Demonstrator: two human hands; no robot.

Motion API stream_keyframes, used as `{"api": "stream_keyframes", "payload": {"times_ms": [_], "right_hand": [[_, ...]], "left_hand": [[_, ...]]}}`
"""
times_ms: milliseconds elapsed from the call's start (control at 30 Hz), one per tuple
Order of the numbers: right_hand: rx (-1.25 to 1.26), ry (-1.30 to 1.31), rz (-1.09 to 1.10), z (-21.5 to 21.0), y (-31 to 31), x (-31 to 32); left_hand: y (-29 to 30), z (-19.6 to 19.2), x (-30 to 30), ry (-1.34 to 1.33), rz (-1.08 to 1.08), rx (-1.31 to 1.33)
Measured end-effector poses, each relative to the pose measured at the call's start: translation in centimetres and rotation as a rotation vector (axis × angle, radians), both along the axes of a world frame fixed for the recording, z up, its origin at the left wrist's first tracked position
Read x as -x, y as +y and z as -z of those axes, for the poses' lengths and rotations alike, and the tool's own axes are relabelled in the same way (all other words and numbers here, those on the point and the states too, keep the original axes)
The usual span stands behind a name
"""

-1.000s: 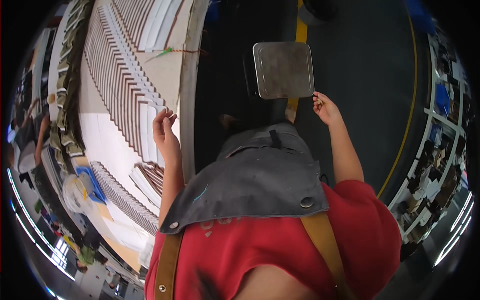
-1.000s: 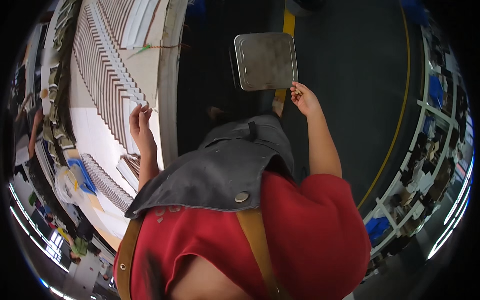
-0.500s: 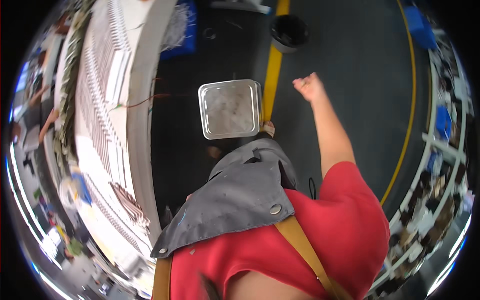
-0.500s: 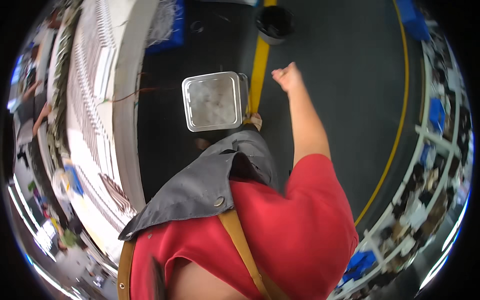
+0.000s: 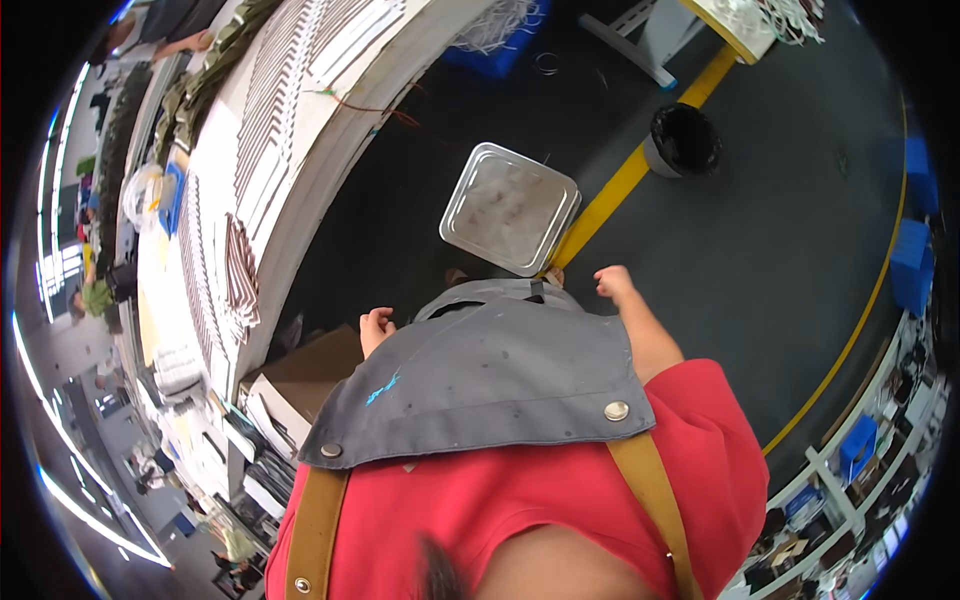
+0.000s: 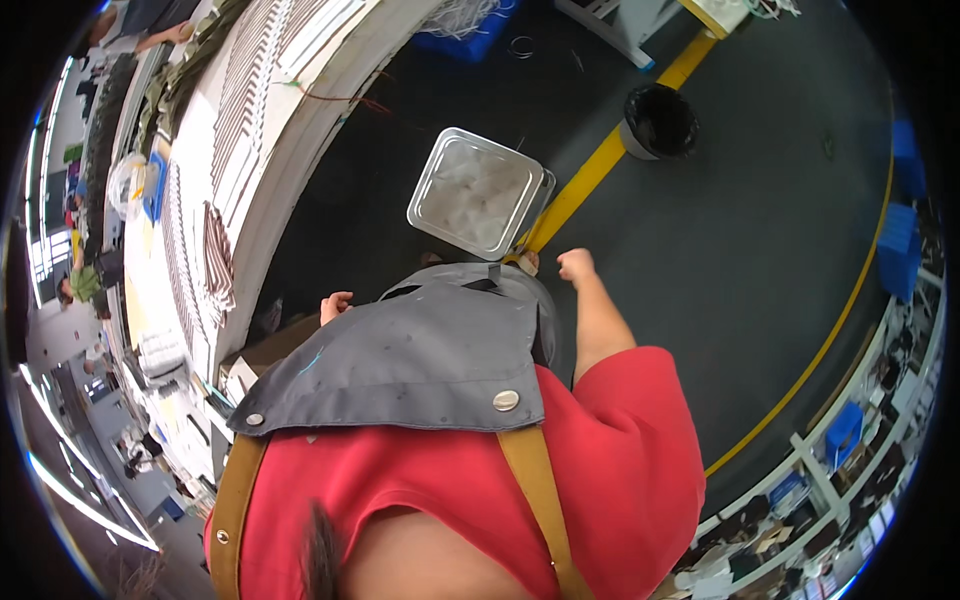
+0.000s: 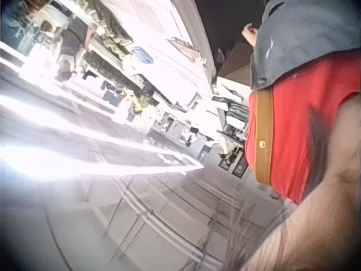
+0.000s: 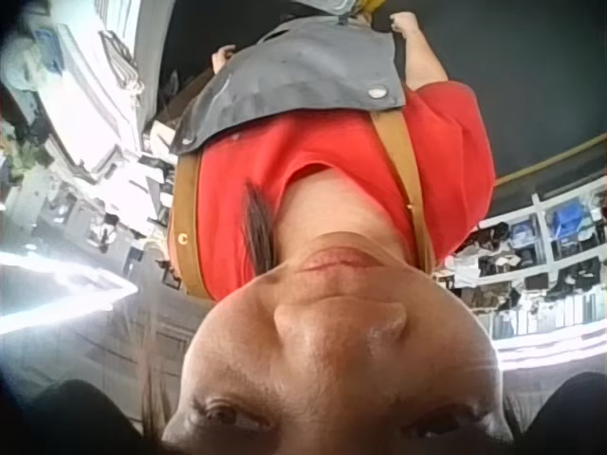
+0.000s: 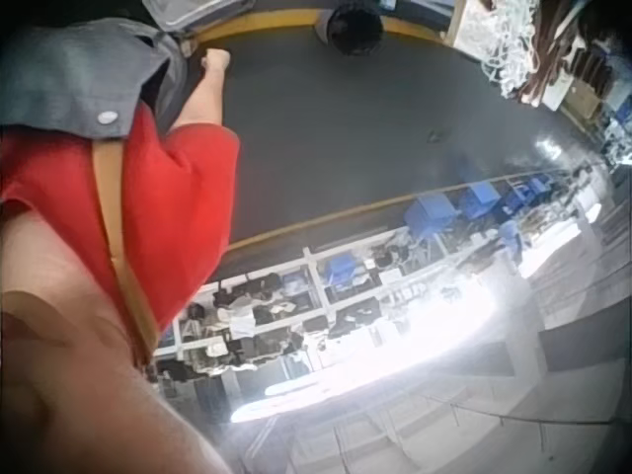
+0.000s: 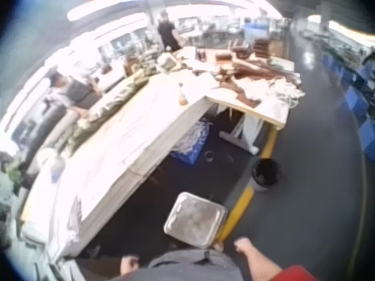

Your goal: The person assembles face masks by hand on a large table. They pick up white mask bodies and brown frames, align them, and press them together. The person also briefly cleans the table surface and handles a red string. The assembled masks are stacked in neat piles on the table.

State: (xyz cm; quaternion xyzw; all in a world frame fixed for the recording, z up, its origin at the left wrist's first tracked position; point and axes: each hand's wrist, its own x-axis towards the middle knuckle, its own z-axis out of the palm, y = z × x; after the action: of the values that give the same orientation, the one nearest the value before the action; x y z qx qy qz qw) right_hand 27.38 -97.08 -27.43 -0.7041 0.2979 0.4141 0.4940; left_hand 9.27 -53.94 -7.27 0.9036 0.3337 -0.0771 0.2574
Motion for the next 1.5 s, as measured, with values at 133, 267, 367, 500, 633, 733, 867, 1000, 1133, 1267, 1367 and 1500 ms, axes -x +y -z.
{"api": "stream_keyframes", "payload": {"times_ms": [133,267,367,500,633,733,867,1000,1133,1267,1367,1500], "right_hand": [[-0.058,-0.133,-0.271,-3.1,5.5,1.5],[0.095,-0.163,-0.264,-5.6,7.9,-2.0],[0.143,-0.222,-0.159,-6.3,9.5,-5.4],[0.089,-0.255,-0.124,-6.6,13.4,-8.6],[-0.126,-0.172,-0.046,-7.9,24.0,-9.8],[-0.293,-0.222,-0.007,-4.6,33.6,-11.1],[-0.166,-0.977,-0.030,-8.9,49.5,-17.6],[0.137,-1.114,-0.088,-9.7,55.6,-22.8],[0.140,-1.141,-0.317,-10.0,54.4,-23.0],[-0.200,-0.903,-0.312,-16.3,51.4,-23.6],[-0.381,-0.927,-0.505,-20.7,48.5,-24.6],[-0.435,-0.719,-0.664,-25.9,39.4,-30.0]], "left_hand": [[2.1,0.0,1.4,-0.163,-0.056,0.066],[3.3,-3.0,-5.1,-0.237,0.087,0.124],[6.1,-3.3,-10.4,-0.204,0.102,0.167],[9.3,-5.0,-18.9,-0.004,-0.037,0.413],[14.1,-3.0,-23.6,-0.243,0.358,0.421],[17.7,-4.1,-27.1,-0.226,0.605,0.355],[21.9,-5.0,-29.1,-0.280,0.583,0.344],[23.7,-4.7,-32.0,-0.324,0.613,0.310],[24.2,-3.8,-36.4,-0.519,0.754,-0.008],[25.3,-2.1,-40.7,-0.282,0.928,-0.294],[26.4,-1.0,-42.6,-0.178,1.041,-0.320],[27.9,-4.6,-44.8,-0.263,0.857,-0.343]]}}
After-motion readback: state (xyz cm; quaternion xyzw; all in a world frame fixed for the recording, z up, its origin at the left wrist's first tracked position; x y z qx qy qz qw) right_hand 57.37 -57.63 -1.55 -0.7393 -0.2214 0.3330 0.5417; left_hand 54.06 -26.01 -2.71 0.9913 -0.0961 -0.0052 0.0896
